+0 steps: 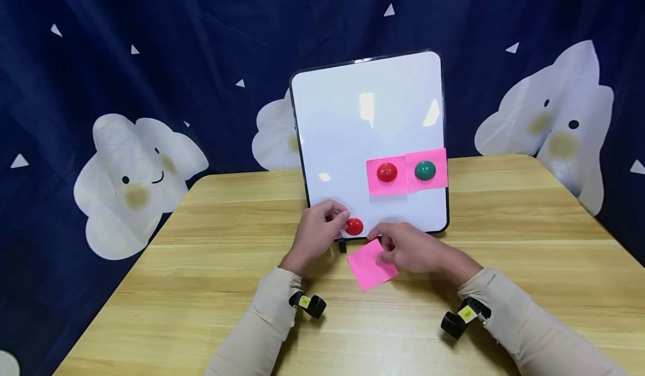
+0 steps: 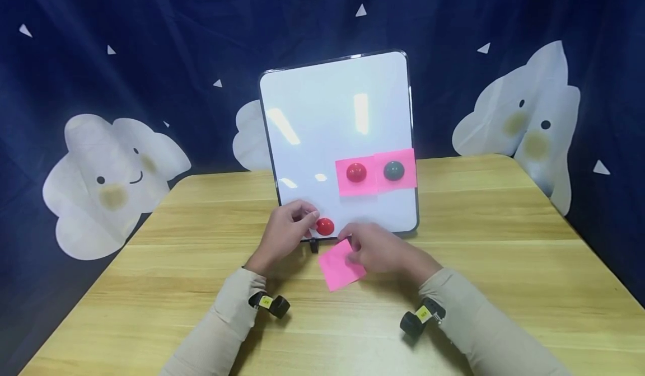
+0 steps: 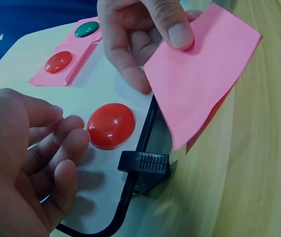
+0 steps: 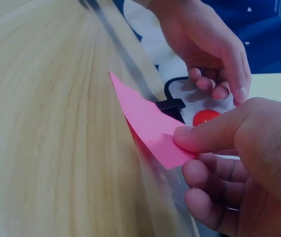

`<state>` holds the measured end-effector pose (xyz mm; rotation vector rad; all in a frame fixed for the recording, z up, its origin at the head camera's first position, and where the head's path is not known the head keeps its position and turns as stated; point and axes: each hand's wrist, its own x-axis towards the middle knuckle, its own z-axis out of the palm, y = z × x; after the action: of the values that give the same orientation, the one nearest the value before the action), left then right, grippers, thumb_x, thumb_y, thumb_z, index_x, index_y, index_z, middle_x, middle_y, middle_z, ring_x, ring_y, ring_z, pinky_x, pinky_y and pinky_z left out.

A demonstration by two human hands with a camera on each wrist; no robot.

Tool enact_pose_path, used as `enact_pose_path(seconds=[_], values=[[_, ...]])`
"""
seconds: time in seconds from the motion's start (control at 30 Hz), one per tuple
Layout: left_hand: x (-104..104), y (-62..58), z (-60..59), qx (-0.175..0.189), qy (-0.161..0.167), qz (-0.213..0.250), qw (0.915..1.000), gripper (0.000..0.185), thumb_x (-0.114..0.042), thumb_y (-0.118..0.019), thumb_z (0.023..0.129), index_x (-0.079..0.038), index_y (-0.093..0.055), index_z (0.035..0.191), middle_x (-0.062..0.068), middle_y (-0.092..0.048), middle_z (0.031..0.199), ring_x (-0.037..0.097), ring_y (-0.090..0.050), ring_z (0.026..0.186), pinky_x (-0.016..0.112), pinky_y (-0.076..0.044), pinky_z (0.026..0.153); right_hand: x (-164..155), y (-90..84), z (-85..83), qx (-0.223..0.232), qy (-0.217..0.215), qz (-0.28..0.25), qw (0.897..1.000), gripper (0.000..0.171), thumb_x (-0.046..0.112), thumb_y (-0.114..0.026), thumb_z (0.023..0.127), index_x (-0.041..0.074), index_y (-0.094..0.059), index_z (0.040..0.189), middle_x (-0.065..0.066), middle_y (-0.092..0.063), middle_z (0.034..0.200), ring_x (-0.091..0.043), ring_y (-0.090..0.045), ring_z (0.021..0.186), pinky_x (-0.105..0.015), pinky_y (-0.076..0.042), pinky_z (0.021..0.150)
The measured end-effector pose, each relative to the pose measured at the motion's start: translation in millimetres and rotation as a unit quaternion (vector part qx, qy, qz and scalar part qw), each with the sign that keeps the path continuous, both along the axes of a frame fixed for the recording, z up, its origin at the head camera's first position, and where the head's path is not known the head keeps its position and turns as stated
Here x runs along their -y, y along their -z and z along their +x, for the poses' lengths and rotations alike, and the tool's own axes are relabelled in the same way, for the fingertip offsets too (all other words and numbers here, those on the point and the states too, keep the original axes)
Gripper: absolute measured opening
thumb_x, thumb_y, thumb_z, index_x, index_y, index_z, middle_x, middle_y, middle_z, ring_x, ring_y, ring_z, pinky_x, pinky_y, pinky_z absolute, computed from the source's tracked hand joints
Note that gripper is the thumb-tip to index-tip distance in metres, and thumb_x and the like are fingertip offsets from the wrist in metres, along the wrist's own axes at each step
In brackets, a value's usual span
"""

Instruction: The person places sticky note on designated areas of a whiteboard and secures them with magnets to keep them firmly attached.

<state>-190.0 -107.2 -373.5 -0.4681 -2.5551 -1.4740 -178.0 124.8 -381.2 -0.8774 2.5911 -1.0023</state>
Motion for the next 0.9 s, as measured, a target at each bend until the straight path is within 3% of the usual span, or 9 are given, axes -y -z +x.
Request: enact_pose_path(seconds=[0.27, 0.9], values=[[-0.6, -0.1, 0.5, 0.007, -0.001, 0.008, 0.9999, 0.008, -0.018, -0.067, 0.098, -0.012, -0.072, 0.098, 0.0, -0.065, 0.075, 0.019, -0.061, 0.062, 0.035, -0.055, 0.06, -5.7, 0.5, -1.4, -0.003, -0.008, -0.022, 1.0, 0.02, 0.007, -0.074, 0.089, 0.016, -0.066, 0.105, 0.002, -0.055, 0.081, -0.019, -0.053, 0.082, -0.032, -0.045, 0.07], [0.1, -0.7, 1.3, -0.008, 0.006, 0.008, 0.9999, 0.008, -0.017, -0.066, 0.098, -0.011, -0.072, 0.098, 0.0, -0.065, 0.075, 0.019, -0.061, 0.066, 0.032, -0.056, 0.062, -10.0, -1.5, -6.4, 0.031, 0.015, -0.05, 0.998, 0.016, 0.01, -0.076, 0.089, 0.018, -0.066, 0.099, 0.002, -0.062, 0.086, -0.02, -0.057, 0.083, -0.038, -0.048, 0.077]])
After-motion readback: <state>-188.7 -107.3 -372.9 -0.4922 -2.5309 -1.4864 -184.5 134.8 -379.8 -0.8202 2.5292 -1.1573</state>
